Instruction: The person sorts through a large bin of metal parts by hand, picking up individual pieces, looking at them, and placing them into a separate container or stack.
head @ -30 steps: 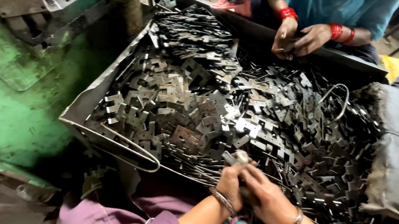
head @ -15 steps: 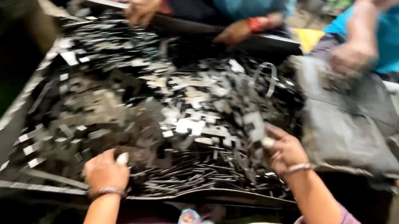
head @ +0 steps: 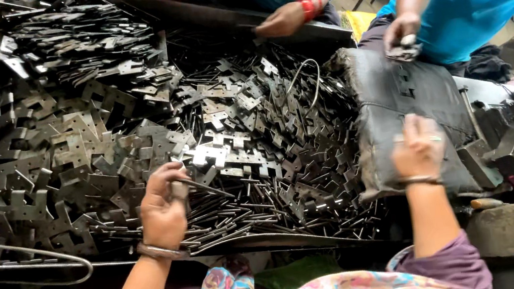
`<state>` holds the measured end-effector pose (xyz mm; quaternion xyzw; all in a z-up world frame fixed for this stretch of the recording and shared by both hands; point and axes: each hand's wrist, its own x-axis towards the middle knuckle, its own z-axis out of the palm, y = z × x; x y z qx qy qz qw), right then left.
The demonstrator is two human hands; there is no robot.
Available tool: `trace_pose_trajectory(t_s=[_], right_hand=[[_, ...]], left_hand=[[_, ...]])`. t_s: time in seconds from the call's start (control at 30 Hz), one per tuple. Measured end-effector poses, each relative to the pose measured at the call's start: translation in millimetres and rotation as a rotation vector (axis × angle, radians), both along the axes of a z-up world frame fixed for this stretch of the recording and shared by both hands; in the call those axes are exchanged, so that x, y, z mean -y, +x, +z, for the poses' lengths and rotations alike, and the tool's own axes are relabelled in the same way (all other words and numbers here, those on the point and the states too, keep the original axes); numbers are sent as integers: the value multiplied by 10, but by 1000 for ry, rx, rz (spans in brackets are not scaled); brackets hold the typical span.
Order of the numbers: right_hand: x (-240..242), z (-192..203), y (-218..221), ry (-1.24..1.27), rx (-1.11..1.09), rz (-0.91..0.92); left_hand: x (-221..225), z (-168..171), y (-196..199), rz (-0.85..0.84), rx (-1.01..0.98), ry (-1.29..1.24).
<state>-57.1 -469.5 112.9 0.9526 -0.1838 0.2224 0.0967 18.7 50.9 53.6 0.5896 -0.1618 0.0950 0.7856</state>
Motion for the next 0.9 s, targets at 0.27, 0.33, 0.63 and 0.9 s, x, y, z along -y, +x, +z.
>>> trace_pose_trajectory(t_s=[0.27, 0.33, 0.63, 0.9], right_hand=[[-1630, -631, 217, 308, -584, 287], [-1655, -647, 249, 243, -633, 231], [-1429, -780, 289, 244, -830, 300], [-1153, -1137, 457, 308, -884, 235]], left_hand=[[-511, 384, 159, -349, -408, -1024], [-504, 463, 139, -221, -627, -592], [245, -413, -270, -102, 89, 1537], [174, -612, -319, -85, 183, 1633]])
